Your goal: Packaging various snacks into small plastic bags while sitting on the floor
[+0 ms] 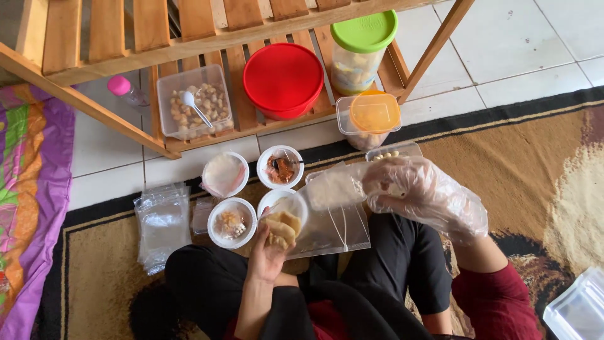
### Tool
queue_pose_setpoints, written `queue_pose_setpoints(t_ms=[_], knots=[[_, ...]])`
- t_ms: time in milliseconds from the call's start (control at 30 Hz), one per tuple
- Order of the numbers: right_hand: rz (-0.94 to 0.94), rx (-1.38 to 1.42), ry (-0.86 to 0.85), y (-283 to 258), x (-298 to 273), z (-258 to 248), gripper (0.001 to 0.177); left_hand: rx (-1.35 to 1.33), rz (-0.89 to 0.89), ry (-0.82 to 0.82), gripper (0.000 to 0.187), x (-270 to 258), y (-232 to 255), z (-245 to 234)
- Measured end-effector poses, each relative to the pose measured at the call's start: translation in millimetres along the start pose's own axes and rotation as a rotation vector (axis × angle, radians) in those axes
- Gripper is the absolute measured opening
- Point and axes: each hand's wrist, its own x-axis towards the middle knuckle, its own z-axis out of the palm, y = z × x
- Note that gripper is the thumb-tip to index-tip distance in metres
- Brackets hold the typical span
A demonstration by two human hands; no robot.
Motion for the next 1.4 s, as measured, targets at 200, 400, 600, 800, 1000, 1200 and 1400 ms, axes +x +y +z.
queue_pose_setpoints(t_ms=[200,400,600,800,1000,1200,1400], knots=[[-0.239,-0.021,-0.094,-43.9,5.8,16.9,0.014,0.080,-0.027,-0.027,0.062,-3.6,1.6,-17.0],[-0.267,-0.145,-0.102,-38.7,-0.6,37.2,0.022,0.038,-0.004,-0.083,0.059,-19.7,9.3,-0.4],[-0.316,-0.243,-0.140,-74.8,0.0,30.4,0.022,-0.180,0.018,-0.326,0.065,-23.0,12.1,16.6],[0.015,0.071,0.327,-64.1,6.4,19.4,0.005,-0.146,0.053,-0.498,0.038,-18.9,5.8,9.9],[0.584,-0.047,0.534,82.7,29.8,8.9,0.018,-0.256,-0.022,-0.537,0.027,-32.5,8.0,-8.6],[0.977,0.440,0.498,223.0,23.9,37.9,0.068,-0.331,0.041,0.071,0.035,-52.4,-4.3,-98.2],[0.859,2.141,1.398,538.0,-7.3,67.3,0.082,-0.360,0.167,-0.053,0.030,-80.1,7.7,-108.7]])
